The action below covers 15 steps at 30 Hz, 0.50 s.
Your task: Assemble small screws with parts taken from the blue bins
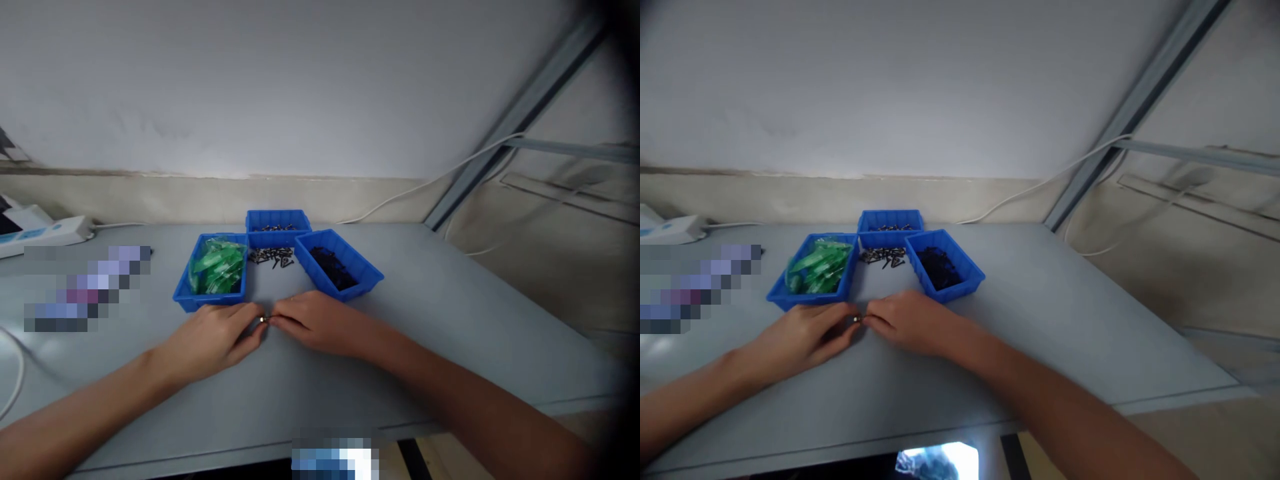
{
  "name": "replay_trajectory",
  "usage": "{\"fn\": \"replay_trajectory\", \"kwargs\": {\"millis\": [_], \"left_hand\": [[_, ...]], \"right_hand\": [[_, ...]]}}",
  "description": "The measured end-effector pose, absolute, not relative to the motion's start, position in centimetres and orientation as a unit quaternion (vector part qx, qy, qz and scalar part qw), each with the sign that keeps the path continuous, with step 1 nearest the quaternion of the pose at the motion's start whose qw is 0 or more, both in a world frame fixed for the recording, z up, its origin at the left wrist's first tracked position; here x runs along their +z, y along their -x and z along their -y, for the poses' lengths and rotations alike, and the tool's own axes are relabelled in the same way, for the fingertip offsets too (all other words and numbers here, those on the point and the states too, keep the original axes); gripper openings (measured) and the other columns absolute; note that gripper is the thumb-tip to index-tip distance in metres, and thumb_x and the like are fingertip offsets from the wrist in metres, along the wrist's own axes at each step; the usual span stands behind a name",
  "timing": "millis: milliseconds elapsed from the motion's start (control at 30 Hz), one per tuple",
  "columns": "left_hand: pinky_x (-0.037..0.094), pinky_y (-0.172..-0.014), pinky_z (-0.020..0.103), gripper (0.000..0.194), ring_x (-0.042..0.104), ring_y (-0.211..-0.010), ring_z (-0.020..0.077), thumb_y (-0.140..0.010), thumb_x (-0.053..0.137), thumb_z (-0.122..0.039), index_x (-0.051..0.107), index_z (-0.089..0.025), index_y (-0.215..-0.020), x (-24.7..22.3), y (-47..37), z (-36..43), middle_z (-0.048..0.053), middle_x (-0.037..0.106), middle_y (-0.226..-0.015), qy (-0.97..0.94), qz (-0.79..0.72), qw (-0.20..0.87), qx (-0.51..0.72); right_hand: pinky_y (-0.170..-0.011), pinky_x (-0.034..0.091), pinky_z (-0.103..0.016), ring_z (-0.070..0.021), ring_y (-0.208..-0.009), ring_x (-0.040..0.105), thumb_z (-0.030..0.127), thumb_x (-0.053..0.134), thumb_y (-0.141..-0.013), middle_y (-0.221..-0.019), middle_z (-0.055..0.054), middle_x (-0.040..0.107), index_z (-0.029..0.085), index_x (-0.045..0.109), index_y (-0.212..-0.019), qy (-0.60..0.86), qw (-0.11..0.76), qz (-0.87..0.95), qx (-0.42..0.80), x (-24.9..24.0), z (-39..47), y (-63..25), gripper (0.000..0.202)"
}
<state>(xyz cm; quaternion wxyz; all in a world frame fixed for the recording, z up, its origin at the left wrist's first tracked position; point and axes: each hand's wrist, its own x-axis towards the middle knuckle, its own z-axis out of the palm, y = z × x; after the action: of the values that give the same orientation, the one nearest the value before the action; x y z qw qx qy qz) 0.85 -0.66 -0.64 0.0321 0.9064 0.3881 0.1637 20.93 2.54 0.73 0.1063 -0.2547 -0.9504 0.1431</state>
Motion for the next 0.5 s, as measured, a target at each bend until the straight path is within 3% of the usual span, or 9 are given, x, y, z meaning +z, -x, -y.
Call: {"fn": "replay_trajectory", "kwargs": {"millis": [233, 500], "left_hand": [[0.042, -0.052, 0.026, 0.025, 0.059, -0.059, 0.0153, -0.090, 0.034, -0.030, 0.052, -0.016, -0.079, -0.69, -1.20, 0.59, 0.001, 0.059, -0.065, -0.920, -0.380, 0.027, 0.094], [0.040, -0.051, 0.026, 0.024, 0.059, -0.058, 0.0156, -0.090, 0.035, -0.030, 0.053, -0.017, -0.084, -0.68, -1.16, 0.59, 0.001, 0.059, -0.065, -0.916, -0.389, 0.042, 0.095]], "right_hand": [[-0.060, 0.034, -0.024, -0.0124, -0.067, 0.053, 0.024, 0.043, -0.088, -0.072, -0.001, 0.059, 0.016, 0.053, -0.077, 0.269, 0.109, 0.945, 0.148, 0.74, -2.16, -20.75, 0.017], [-0.061, 0.035, -0.023, -0.0127, -0.069, 0.055, 0.023, 0.046, -0.086, -0.077, -0.001, 0.060, 0.017, 0.052, -0.086, 0.259, 0.121, 0.945, 0.159, 0.62, -2.46, -21.09, 0.009]]}}
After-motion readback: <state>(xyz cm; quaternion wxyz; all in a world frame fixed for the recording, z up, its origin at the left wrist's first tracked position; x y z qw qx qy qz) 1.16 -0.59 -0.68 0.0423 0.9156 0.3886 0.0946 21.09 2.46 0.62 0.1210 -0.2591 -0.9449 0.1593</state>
